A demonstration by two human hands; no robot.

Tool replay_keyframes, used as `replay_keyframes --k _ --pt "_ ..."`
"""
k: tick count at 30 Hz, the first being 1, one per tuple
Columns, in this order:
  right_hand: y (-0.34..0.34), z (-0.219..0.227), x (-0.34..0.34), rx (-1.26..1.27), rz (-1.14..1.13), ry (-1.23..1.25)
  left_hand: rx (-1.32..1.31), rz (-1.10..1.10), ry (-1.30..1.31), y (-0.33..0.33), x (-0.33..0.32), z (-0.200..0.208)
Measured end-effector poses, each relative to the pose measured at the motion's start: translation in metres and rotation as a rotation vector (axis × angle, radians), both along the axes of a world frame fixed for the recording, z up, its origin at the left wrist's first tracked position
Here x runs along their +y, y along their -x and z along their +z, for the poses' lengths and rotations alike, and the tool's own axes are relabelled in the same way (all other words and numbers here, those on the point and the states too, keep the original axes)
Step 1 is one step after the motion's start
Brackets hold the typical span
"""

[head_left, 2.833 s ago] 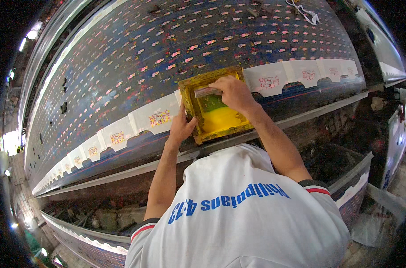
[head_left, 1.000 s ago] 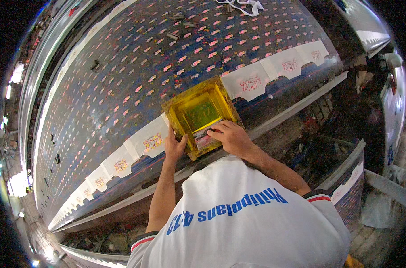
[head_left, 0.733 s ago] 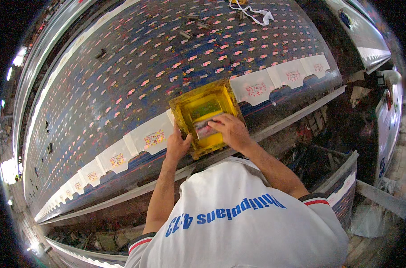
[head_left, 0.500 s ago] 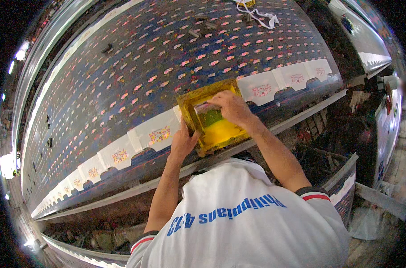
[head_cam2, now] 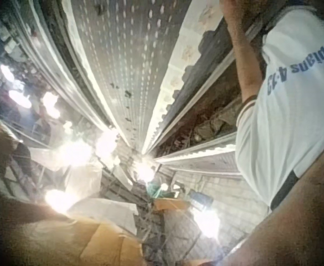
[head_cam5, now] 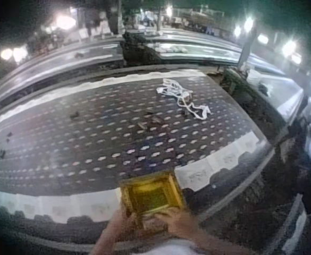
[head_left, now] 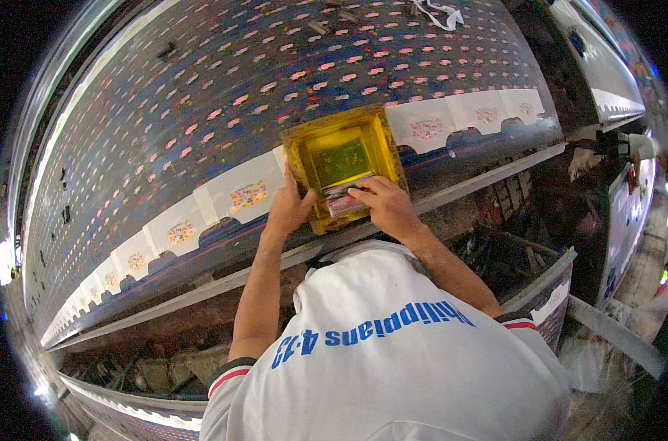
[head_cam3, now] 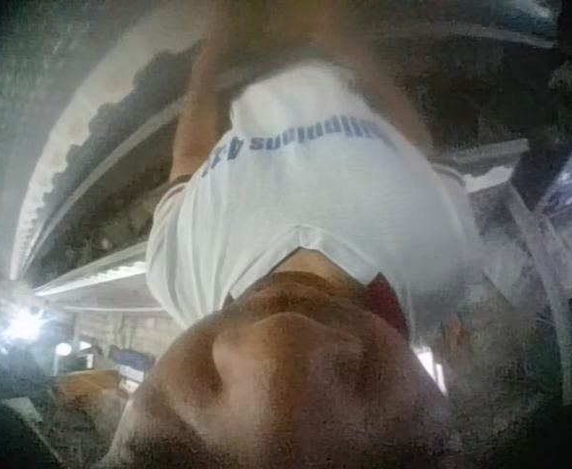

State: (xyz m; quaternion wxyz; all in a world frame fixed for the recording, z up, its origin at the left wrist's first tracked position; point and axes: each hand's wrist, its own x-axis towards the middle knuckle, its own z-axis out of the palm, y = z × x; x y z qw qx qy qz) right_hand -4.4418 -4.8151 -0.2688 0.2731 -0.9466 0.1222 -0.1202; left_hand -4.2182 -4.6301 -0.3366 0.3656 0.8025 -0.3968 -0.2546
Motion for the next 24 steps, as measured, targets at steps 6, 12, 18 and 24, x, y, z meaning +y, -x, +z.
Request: replay_keyframes --k 6,12,18,24 --pt "0.021 0.009 -0.04 -0.038 0.013 0.003 -0.018 0.02 -0.164 0.021 -0.035 0.042" --pt "0.076 0.021 -0.133 -0.025 0.021 0.007 -0.213 -0.025 0.096 0.069 -0.126 0.011" --pt "0.127 -0.002 -0.204 -0.04 -0.005 0.014 -0.084 -0.009 0.014 0.115 -0.197 -0.005" --pt "0.136 -0.013 -0.216 -0.036 0.044 0.014 0.044 0.074 0.01 0.125 -0.21 -0.004"
